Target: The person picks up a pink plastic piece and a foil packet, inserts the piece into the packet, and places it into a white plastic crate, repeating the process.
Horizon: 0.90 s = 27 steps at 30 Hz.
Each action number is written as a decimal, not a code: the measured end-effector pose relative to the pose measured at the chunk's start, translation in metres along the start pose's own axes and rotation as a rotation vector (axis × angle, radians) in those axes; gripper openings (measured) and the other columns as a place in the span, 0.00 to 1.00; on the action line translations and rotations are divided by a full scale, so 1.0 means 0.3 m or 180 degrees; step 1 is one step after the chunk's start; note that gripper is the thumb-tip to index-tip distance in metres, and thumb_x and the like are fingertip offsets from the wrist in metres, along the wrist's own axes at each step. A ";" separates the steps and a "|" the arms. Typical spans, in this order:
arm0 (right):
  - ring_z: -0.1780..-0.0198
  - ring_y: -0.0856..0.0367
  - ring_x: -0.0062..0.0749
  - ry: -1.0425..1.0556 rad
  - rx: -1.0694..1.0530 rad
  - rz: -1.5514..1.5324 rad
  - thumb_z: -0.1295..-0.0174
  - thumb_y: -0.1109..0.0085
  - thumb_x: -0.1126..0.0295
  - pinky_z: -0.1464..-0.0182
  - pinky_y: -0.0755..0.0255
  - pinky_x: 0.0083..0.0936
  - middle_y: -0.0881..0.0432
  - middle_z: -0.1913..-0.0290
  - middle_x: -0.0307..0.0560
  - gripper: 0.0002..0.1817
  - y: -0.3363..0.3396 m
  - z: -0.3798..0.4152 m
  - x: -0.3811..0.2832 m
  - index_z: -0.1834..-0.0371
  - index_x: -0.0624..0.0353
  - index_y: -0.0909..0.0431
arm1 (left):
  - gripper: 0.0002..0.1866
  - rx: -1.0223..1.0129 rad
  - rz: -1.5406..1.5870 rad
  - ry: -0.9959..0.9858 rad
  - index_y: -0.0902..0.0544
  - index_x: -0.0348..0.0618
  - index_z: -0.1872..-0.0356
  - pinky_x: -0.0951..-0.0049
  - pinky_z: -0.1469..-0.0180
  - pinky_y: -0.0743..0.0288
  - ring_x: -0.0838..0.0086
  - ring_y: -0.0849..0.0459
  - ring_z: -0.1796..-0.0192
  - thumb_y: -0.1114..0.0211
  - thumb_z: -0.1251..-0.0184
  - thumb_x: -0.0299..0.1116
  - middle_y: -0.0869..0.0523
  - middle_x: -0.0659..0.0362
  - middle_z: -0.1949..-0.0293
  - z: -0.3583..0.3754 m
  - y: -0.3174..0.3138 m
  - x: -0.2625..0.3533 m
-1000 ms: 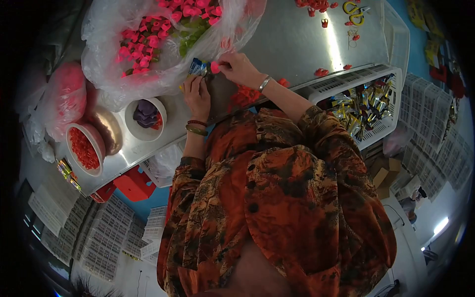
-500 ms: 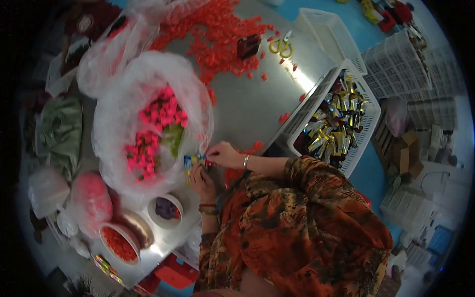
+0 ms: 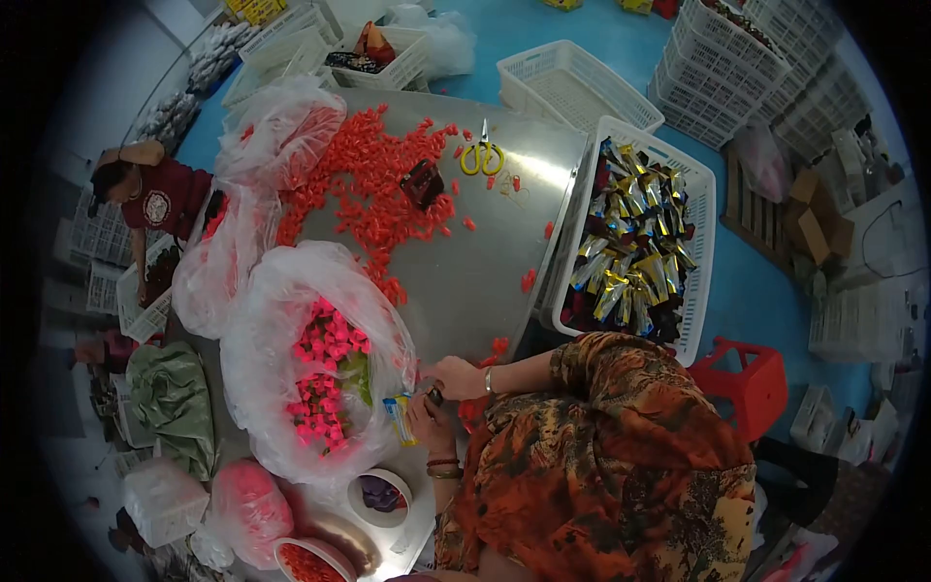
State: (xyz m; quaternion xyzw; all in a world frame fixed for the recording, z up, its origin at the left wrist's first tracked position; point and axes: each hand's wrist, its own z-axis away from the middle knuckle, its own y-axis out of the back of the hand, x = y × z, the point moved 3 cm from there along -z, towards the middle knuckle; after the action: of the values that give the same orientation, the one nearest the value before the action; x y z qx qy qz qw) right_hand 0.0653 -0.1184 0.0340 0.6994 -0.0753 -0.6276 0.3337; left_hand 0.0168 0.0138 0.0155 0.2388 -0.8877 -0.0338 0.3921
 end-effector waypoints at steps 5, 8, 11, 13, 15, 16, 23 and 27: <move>0.68 0.18 0.59 0.0010 0.0023 -0.0036 0.48 0.42 0.76 0.64 0.24 0.49 0.18 0.73 0.59 0.17 0.052 0.019 -0.019 0.53 0.55 0.18 | 0.07 -0.0959 -0.0989 0.0824 0.21 0.35 0.54 0.54 0.48 0.23 0.49 0.17 0.50 0.41 0.30 0.23 0.16 0.45 0.51 0.013 0.036 0.036; 0.67 0.17 0.57 -0.0320 0.0317 -0.0787 0.48 0.44 0.76 0.63 0.23 0.47 0.17 0.72 0.61 0.13 0.040 0.016 0.028 0.58 0.58 0.16 | 0.07 -0.0730 -0.0913 0.0730 0.22 0.36 0.54 0.54 0.48 0.23 0.48 0.18 0.49 0.42 0.30 0.22 0.16 0.45 0.51 0.040 0.035 0.036; 0.67 0.16 0.54 -0.1164 0.0210 -0.1651 0.47 0.44 0.76 0.62 0.21 0.43 0.16 0.70 0.62 0.10 0.015 0.034 0.068 0.63 0.62 0.16 | 0.07 -0.0727 -0.0937 0.0499 0.23 0.36 0.54 0.54 0.46 0.24 0.48 0.18 0.48 0.42 0.31 0.21 0.16 0.46 0.50 0.020 0.037 0.075; 0.67 0.15 0.53 -0.1175 0.0172 -0.1482 0.47 0.43 0.76 0.62 0.21 0.40 0.16 0.70 0.61 0.10 0.006 0.044 0.072 0.63 0.63 0.16 | 0.08 -0.0845 -0.0992 0.0352 0.23 0.36 0.53 0.54 0.45 0.24 0.49 0.18 0.47 0.42 0.31 0.21 0.17 0.46 0.50 0.001 0.026 0.101; 0.67 0.16 0.54 -0.0456 0.0344 -0.0632 0.47 0.42 0.76 0.64 0.21 0.38 0.17 0.70 0.60 0.12 0.002 0.047 0.074 0.59 0.63 0.18 | 0.08 -0.1003 -0.1038 0.0256 0.23 0.37 0.53 0.54 0.44 0.25 0.49 0.18 0.47 0.43 0.31 0.21 0.17 0.47 0.50 0.002 0.014 0.115; 0.67 0.16 0.54 -0.0326 0.0246 -0.0416 0.47 0.43 0.76 0.64 0.21 0.38 0.17 0.69 0.61 0.12 0.011 0.053 0.056 0.58 0.63 0.18 | 0.08 -0.0970 -0.1018 0.0330 0.23 0.37 0.53 0.54 0.44 0.26 0.50 0.18 0.47 0.42 0.31 0.21 0.17 0.47 0.50 0.005 0.009 0.121; 0.65 0.16 0.55 -0.1257 -0.0401 -0.1295 0.48 0.43 0.76 0.60 0.21 0.42 0.16 0.68 0.61 0.15 0.040 0.066 0.048 0.56 0.62 0.18 | 0.07 -0.1035 -0.0934 0.0501 0.22 0.38 0.54 0.54 0.47 0.26 0.52 0.18 0.49 0.42 0.30 0.23 0.17 0.48 0.50 0.028 0.015 0.112; 0.63 0.15 0.53 -0.0265 -0.0559 -0.0158 0.46 0.42 0.74 0.58 0.20 0.42 0.15 0.69 0.60 0.15 0.016 0.091 0.056 0.55 0.66 0.18 | 0.06 -0.1216 -0.1019 0.0496 0.22 0.38 0.55 0.55 0.49 0.25 0.52 0.18 0.50 0.43 0.30 0.23 0.16 0.48 0.50 0.035 0.007 0.128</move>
State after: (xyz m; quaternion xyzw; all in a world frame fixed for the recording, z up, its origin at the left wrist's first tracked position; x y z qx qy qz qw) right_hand 0.0448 -0.1411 0.0230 0.6423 -0.0164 -0.6684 0.3747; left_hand -0.0136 -0.0031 0.0350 0.2998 -0.7833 -0.2440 0.4869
